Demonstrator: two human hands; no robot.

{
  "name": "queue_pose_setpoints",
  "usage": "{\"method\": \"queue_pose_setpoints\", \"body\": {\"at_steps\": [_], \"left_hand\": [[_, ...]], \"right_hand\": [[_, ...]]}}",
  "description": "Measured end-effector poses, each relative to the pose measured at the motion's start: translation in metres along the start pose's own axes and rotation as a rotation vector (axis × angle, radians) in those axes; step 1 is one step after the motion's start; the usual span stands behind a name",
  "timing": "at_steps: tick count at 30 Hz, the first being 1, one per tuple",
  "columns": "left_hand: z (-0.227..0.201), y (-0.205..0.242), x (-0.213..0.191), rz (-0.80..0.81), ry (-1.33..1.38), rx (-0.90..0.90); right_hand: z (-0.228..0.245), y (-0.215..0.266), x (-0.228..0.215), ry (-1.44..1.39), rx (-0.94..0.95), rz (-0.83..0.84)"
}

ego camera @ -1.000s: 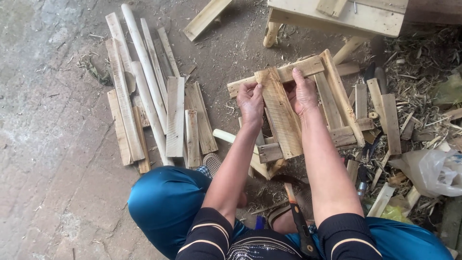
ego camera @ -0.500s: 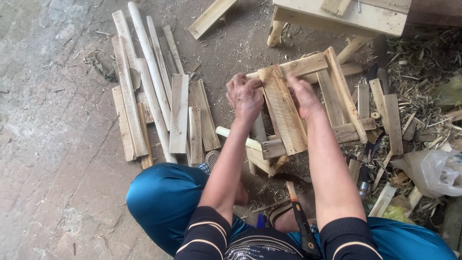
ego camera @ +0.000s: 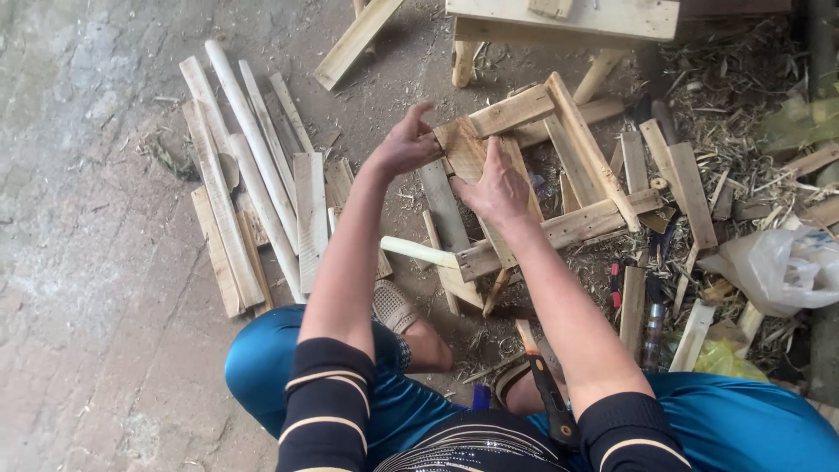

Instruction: Assembling a wooden structure by positioning and hammering wooden planks onto a frame.

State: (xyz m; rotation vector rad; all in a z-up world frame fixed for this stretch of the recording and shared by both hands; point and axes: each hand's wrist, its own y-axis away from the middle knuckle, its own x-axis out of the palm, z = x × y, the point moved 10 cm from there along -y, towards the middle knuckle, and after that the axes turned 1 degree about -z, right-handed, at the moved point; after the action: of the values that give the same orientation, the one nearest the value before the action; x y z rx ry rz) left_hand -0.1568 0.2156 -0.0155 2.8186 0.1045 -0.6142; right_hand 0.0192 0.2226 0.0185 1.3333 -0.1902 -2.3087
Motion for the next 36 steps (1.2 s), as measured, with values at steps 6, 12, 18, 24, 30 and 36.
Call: {"method": "queue_pose_setpoints", "body": {"at_steps": [6, 12, 18, 24, 30, 36], "left_hand": [[0.063, -0.056, 0.044, 0.373, -0.282, -0.034], [0.039, -0.060, 0.041, 0.238, -0.542, -0.003], [0.053, -0.070, 0.041, 0.234, -0.380, -0.071], [0.008, -0.032, 0.034, 0.427, 0.167, -0.197], [0.003, -0.023, 0.024, 0.412, 0.158, -0.199], [0.015, -0.029, 0.027, 0.409, 0.244, -0.254]], "right_hand": [[0.012, 0.021, -0.016, 0.023, 0.000, -0.105], [-0.007, 0.008, -0.006, 0.023, 0.045, -0.120], [0.001, 0.015, -0.011, 0.060, 0.017, -0.151], [-0.017, 0.005, -0.001, 0.097, 0.005, -0.155], [-0.003, 0.078, -0.041, 0.026, -0.430, -0.529], [-0.129, 0.226, -0.074, -0.283, -0.071, -0.968]]}}
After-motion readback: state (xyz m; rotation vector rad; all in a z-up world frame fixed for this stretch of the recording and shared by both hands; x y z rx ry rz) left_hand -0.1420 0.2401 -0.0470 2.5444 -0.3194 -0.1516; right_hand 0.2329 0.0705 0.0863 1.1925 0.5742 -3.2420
